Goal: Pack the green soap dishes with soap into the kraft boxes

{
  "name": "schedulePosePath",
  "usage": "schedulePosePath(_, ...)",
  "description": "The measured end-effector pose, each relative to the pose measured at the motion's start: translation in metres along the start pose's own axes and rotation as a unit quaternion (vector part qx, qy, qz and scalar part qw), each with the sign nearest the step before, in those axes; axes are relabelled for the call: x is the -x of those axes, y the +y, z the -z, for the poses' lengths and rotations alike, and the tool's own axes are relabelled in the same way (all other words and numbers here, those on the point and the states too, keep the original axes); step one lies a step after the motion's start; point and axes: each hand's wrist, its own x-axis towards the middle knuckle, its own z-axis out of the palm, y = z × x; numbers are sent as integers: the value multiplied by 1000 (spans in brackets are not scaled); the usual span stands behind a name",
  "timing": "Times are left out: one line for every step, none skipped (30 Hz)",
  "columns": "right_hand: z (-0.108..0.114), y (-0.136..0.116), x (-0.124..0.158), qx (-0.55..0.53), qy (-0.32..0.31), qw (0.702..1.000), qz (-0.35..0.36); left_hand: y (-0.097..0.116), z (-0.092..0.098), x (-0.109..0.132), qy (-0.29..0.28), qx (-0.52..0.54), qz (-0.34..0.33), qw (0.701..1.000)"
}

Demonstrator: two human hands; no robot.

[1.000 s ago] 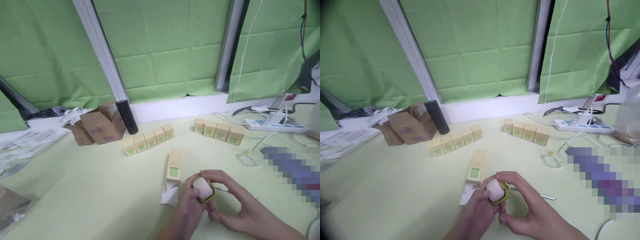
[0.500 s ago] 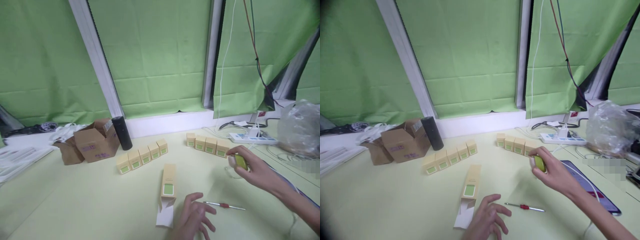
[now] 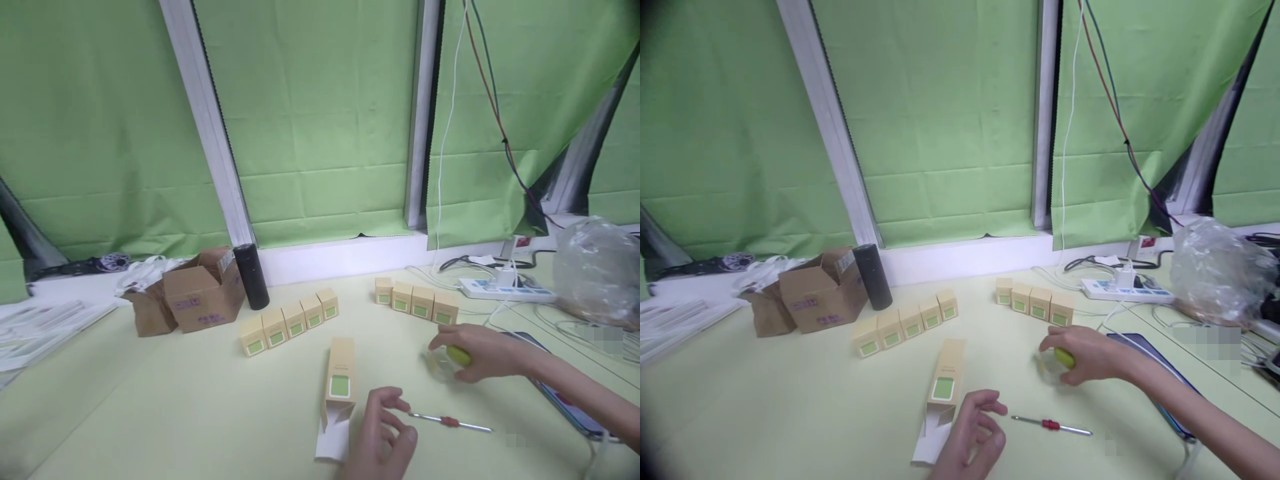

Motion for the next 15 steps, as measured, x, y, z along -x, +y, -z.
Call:
schedulePosePath(1,-8,-1,-10,-17,999,49,2,-1,0,30,-54,1,998)
schedulePosePath(1,-17,-2,-18,-32,995,93,4,-2,0,53,-102,6,993)
schedulePosePath(1,-27,-3,-28,-42,990,133,5,-4,0,66,-139,14,988)
schedulePosePath(1,-36,-4,-44,-45,984,165,7,-5,-1,70,-164,21,984)
schedulePosePath(0,-45,-4,-68,-42,978,190,9,-6,-2,68,-176,25,982)
schedulePosePath(0,-53,-5,-101,-33,973,206,11,-7,-2,61,-177,28,982)
schedulePosePath(1,-60,-4,-142,-18,967,211,13,-6,-2,54,-167,31,984)
schedulePosePath(1,-66,-4,-190,-3,960,207,16,-6,-2,55,-147,40,987)
schedulePosePath(2,-70,-3,-241,13,951,194,18,-5,-1,67,-125,50,989)
schedulePosePath(2,-73,-2,-290,29,941,172,20,-4,-1,86,-106,58,989)
schedulePosePath(1,-75,-1,-335,38,930,144,22,-3,0,110,-94,63,987)
schedulePosePath(-1,-76,0,-374,43,920,113,22,-2,2,135,-91,61,985)
schedulePosePath(-4,-77,1,-404,45,910,86,22,-1,3,156,-95,53,982)
schedulePosePath(-8,-78,2,-424,49,902,68,22,-1,3,164,-102,42,980)
schedulePosePath(-12,-79,3,-435,57,897,58,20,0,4,163,-107,30,980)
